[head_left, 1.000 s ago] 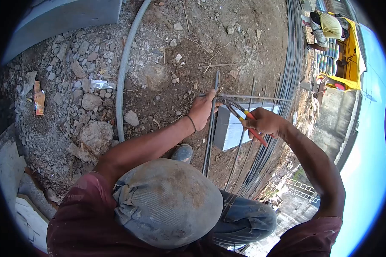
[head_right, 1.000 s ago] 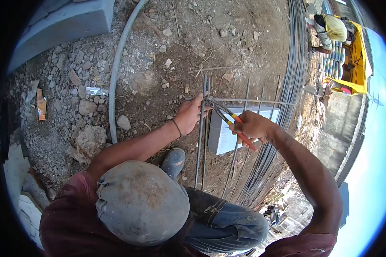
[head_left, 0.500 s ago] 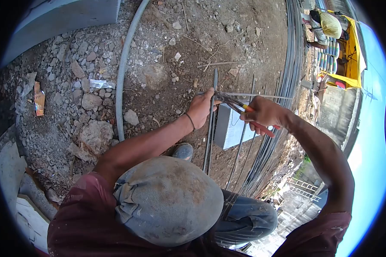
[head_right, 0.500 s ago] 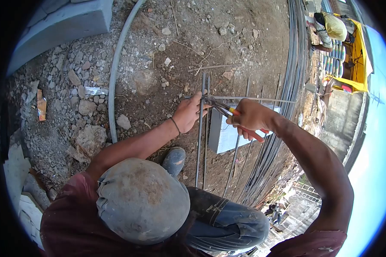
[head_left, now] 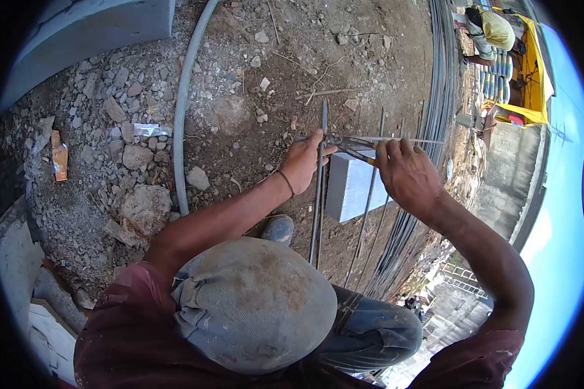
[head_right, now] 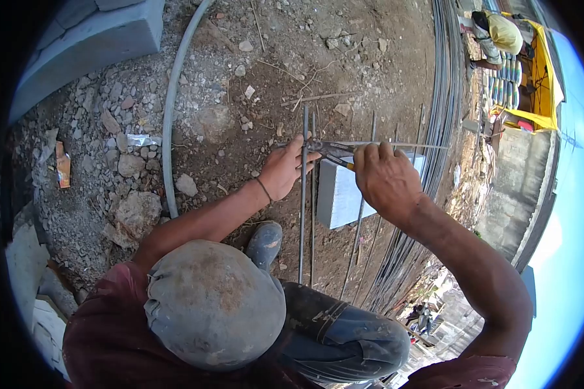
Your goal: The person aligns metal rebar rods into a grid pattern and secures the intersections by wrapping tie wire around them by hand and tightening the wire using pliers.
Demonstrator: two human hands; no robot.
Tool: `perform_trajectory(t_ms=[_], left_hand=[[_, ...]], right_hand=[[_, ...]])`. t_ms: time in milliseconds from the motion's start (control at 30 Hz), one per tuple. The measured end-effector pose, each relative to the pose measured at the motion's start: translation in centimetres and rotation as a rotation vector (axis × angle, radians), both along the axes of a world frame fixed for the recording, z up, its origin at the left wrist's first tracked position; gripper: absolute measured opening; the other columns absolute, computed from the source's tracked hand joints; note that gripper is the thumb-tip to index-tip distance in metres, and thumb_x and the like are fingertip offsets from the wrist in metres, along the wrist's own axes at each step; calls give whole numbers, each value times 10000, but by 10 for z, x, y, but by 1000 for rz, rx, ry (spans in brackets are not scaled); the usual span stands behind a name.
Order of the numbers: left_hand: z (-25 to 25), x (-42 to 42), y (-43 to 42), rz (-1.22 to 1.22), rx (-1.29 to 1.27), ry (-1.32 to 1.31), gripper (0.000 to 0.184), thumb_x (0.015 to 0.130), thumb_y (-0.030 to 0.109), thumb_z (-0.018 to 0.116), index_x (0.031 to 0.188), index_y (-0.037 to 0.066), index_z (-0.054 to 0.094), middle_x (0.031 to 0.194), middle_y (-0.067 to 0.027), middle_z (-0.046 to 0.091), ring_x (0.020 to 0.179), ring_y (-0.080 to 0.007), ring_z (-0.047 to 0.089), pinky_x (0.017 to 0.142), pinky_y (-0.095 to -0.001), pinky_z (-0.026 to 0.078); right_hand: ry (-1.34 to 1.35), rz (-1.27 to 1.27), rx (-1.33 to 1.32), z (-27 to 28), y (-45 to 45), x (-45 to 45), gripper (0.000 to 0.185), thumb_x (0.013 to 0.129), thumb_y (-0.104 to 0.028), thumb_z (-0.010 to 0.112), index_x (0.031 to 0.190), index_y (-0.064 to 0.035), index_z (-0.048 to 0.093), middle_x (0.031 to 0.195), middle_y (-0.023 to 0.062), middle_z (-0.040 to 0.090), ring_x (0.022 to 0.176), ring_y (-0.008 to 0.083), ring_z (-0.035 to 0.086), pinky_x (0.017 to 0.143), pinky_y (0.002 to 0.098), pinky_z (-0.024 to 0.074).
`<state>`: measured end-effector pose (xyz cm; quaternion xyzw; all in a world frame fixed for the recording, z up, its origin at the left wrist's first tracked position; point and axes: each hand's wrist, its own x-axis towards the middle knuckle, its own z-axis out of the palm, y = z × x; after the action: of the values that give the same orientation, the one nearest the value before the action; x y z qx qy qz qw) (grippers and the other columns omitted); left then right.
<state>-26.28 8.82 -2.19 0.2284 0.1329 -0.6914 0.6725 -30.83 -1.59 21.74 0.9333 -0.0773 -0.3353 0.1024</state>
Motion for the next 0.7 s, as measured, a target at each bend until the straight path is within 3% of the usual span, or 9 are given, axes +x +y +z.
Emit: perform_trajectory(t_ms=[67,100,133,200,333,367,400,500,700], left_hand=[[1,-1,-2,-10,8,16,517,1084,458,491,1441,86,526,1280,-85,621,1226,-244,616,1083,-453,464],[0,0,-2,-26,14,26,519,1086,459,484,1462,104,520,1272,-77,627,1239,-238,606,1081,-449,464],[-2,-2,0,-27,14,25,519,1086,459,484,1462,104,520,1272,-77,627,1239,-238,606,1081,-449,464],[-6,2,-1,-37,-6,2,514,1081,471,491,1449,117,539,1237,-49,641,1233,-218,597,1077,-438,461],[-19,0,-1,-79,-16,19,508,1079,477,494,1448,133,548,1245,-40,650,1204,-204,601,1075,-432,459],[-23,-2,-2,-92,-16,20,508,1083,473,485,1456,132,542,1261,-41,648,1195,-200,600,1080,-434,456],[-21,0,-2,-107,-19,19,508,1087,468,477,1464,131,535,1276,-42,646,1186,-196,599,1085,-436,454],[-17,5,3,-46,-68,48,523,1093,454,471,1479,105,511,1331,-43,621,1233,-200,588,1095,-439,449],[1,13,2,-109,19,-68,482,1058,419,578,1439,128,532,1393,-47,573,1295,-240,586,1036,-455,502]], right_hand=[[389,-106,-170,0,5,14,152,985,-89,545,1023,54,579,852,209,677,752,360,706,670,465,589],[361,-155,103,-5,-13,6,220,1024,-113,541,968,82,624,764,188,683,663,306,714,568,418,598],[359,-156,103,-6,-22,2,220,1024,-113,541,968,82,624,764,188,683,663,306,714,568,418,598],[396,-1765,928,-9,-43,-1,322,1048,-210,589,945,86,663,747,164,698,592,220,717,499,327,606],[176,-1772,964,-15,-11,-32,333,1033,-231,632,990,97,665,743,181,709,580,242,729,517,327,630],[157,-1745,987,-18,-4,-39,329,1030,-205,630,1134,108,631,816,207,724,688,277,759,619,368,658],[141,-1753,998,-21,3,-45,329,1030,-205,630,1134,108,631,816,207,724,688,277,759,619,368,658],[-52,-1927,1149,-25,21,-65,526,1039,-137,585,1485,60,388,1018,256,714,889,340,759,852,488,649],[-257,-2007,1158,-29,58,-131,527,1017,-153,641,1468,41,451,1003,152,679,910,255,738,801,447,666]])
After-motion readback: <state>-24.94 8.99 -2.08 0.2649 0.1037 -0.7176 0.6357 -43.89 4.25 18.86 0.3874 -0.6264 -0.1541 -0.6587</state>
